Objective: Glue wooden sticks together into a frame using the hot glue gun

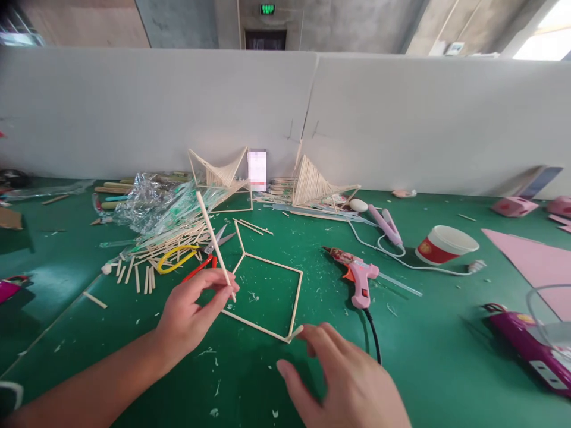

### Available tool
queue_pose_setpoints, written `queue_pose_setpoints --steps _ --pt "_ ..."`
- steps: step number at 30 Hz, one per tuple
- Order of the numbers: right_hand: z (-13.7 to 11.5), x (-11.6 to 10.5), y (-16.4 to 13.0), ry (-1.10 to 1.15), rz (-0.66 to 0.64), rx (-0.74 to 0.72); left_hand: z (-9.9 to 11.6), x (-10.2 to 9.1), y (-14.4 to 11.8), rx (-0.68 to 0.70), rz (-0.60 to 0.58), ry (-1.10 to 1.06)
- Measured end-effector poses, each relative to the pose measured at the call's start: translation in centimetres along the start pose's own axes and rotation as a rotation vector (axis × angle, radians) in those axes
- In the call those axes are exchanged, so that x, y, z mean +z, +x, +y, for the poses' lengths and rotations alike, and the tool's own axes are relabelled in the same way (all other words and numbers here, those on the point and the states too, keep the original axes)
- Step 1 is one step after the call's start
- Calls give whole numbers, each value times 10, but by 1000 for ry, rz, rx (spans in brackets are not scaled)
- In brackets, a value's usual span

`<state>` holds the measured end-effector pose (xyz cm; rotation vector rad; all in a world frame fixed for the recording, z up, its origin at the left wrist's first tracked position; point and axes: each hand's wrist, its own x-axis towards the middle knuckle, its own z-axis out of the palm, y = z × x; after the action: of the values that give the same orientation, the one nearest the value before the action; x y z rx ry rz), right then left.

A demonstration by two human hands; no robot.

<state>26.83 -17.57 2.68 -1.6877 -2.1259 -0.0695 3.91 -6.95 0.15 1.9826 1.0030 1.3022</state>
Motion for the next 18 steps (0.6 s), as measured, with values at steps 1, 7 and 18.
queue_pose_setpoints --steps 1,7,18 --pt "1 9 2 -39 -55 10 -1 1 -1 -1 -20 -1" --pt "12 35 7 -182 -228 55 -9 2 4 22 -47 47" --pt "32 27 53 -365 -333 129 -17 -5 12 -21 -22 98"
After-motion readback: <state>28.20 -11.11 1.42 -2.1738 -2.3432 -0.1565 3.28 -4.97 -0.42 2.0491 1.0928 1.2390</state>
